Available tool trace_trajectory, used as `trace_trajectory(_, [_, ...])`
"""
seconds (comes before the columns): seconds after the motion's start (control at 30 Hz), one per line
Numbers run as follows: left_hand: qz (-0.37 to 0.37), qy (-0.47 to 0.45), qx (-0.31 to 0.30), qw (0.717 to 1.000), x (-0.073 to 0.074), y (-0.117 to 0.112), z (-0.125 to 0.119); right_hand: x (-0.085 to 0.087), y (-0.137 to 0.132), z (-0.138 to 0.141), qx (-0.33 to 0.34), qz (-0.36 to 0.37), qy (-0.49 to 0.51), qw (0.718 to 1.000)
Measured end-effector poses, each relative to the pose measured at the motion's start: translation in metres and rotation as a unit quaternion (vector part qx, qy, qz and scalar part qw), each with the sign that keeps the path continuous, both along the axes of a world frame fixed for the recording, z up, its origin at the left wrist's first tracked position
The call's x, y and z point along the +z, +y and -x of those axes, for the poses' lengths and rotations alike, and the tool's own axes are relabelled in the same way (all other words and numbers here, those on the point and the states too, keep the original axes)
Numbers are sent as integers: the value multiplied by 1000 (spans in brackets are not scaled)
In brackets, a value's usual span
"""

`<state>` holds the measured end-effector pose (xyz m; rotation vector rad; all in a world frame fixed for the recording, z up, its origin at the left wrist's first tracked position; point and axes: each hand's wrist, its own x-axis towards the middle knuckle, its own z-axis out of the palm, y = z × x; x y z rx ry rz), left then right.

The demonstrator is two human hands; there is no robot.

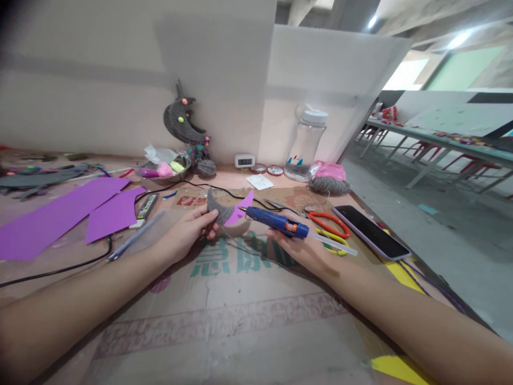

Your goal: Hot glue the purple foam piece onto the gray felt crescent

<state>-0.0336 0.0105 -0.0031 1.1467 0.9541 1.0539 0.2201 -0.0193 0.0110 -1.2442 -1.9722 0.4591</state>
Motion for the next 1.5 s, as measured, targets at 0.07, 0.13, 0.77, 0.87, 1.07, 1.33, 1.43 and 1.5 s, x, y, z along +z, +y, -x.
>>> trace_trajectory(0.07, [3,2,6,1000,1,0,0,-1,0,0,6,1,-3,1000])
trace_trajectory(0.13, [4,1,7,1000,1,0,-1,-1,0,0,8,4,1,1000])
trace_trajectory(0.77, [-40,26,-8,999,1,-2,-2,44,86,-20,-157,15,-3,987])
trace_trajectory(0.87, [-38,27,-2,999,1,-2,-2,41,127,-16,-116,14,-43,992])
trace_trajectory(1.07, [-39,29,8,999,2,-2,-1,16,173,-7,-136,67,-79,985])
trace_trajectory(1.33, [-34,30,4,999,-1,1,1,13,163,-29,-164,49,-167,971])
trace_trajectory(1.43, [-42,34,5,999,-3,1,1,19,129,-31,-178,-4,-177,968])
trace_trajectory(1.5, [-49,35,9,998,-3,1,1,22,98,-23,-148,-48,-178,972])
